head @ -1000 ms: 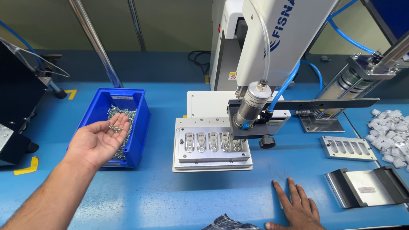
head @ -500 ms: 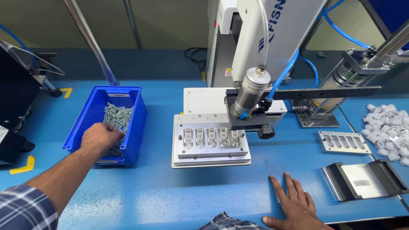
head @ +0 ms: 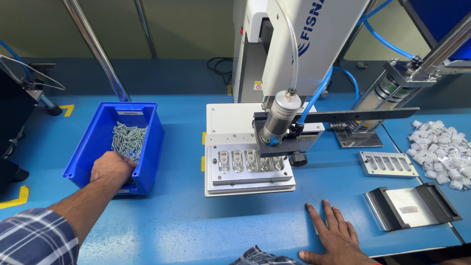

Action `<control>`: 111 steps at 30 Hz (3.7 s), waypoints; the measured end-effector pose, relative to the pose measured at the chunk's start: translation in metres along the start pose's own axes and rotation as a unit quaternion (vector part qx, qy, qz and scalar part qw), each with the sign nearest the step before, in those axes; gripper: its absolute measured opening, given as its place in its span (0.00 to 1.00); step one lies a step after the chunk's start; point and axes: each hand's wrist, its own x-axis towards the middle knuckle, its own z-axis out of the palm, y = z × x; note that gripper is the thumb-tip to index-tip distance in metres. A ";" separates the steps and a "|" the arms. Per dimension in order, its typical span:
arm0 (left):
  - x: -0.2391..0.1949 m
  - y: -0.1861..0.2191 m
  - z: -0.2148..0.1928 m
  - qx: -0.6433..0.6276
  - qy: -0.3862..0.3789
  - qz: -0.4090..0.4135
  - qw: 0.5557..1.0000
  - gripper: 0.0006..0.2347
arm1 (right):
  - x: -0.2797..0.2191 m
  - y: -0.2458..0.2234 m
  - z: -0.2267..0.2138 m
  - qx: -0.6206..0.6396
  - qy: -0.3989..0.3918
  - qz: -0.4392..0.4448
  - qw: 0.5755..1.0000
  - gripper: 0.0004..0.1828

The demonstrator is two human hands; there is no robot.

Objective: The person picks small metal springs from a blue bin and places them into slots on a metal fixture. They repeatedly insert springs, adjust the fixture, and continue the process throughout the clip.

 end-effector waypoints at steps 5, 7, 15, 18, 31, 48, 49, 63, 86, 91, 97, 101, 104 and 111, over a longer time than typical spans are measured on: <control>0.004 -0.005 0.001 -0.016 -0.022 0.007 1.000 0.11 | 0.013 0.006 0.009 -0.019 0.034 0.002 0.999 0.66; 0.010 -0.008 0.006 -0.032 -0.018 0.003 0.999 0.14 | 0.017 0.009 0.014 -0.019 0.045 0.001 0.999 0.67; 0.032 -0.027 0.013 -0.460 -0.120 -0.013 0.880 0.21 | 0.034 0.018 0.023 -0.053 0.049 0.005 0.997 0.70; 0.021 -0.025 0.004 -0.546 -0.155 -0.074 0.820 0.14 | 0.037 0.021 0.026 -0.058 0.064 -0.001 0.996 0.70; -0.006 -0.028 -0.007 -0.597 -0.156 -0.075 0.783 0.08 | 0.039 0.003 0.018 -0.136 0.071 0.074 0.985 0.72; 0.001 -0.030 -0.001 -0.593 -0.161 -0.059 0.787 0.06 | 0.042 0.008 0.020 -0.125 0.088 0.057 0.987 0.74; 0.003 -0.031 0.000 -0.595 -0.165 -0.060 0.784 0.06 | 0.042 0.009 0.020 -0.119 0.086 0.052 0.988 0.74; 0.003 -0.032 0.004 -0.604 -0.136 -0.067 0.782 0.06 | 0.036 0.006 0.012 -0.107 0.022 0.045 0.993 0.70; 0.030 -0.040 0.017 -0.605 -0.155 -0.069 0.778 0.03 | -0.032 -0.046 -0.027 -0.059 -0.020 0.044 0.997 0.65; 0.026 -0.035 0.014 -0.587 -0.149 -0.074 0.792 0.05 | -0.026 -0.047 -0.028 -0.069 -0.039 0.043 0.996 0.65; 0.023 -0.039 0.010 -0.601 -0.172 -0.066 0.777 0.02 | 0.000 -0.022 -0.010 -0.100 -0.024 0.039 0.994 0.66; 0.023 -0.037 0.014 -0.599 -0.145 -0.080 0.783 0.02 | 0.024 -0.007 0.000 -0.125 -0.012 0.038 0.991 0.68; 0.026 -0.037 0.019 -0.587 -0.136 -0.074 0.794 0.04 | 0.030 -0.001 0.004 -0.120 -0.015 0.035 0.992 0.70; 0.037 -0.037 0.028 -0.526 -0.128 -0.068 0.838 0.10 | 0.008 -0.014 -0.009 -0.062 -0.035 0.028 0.997 0.68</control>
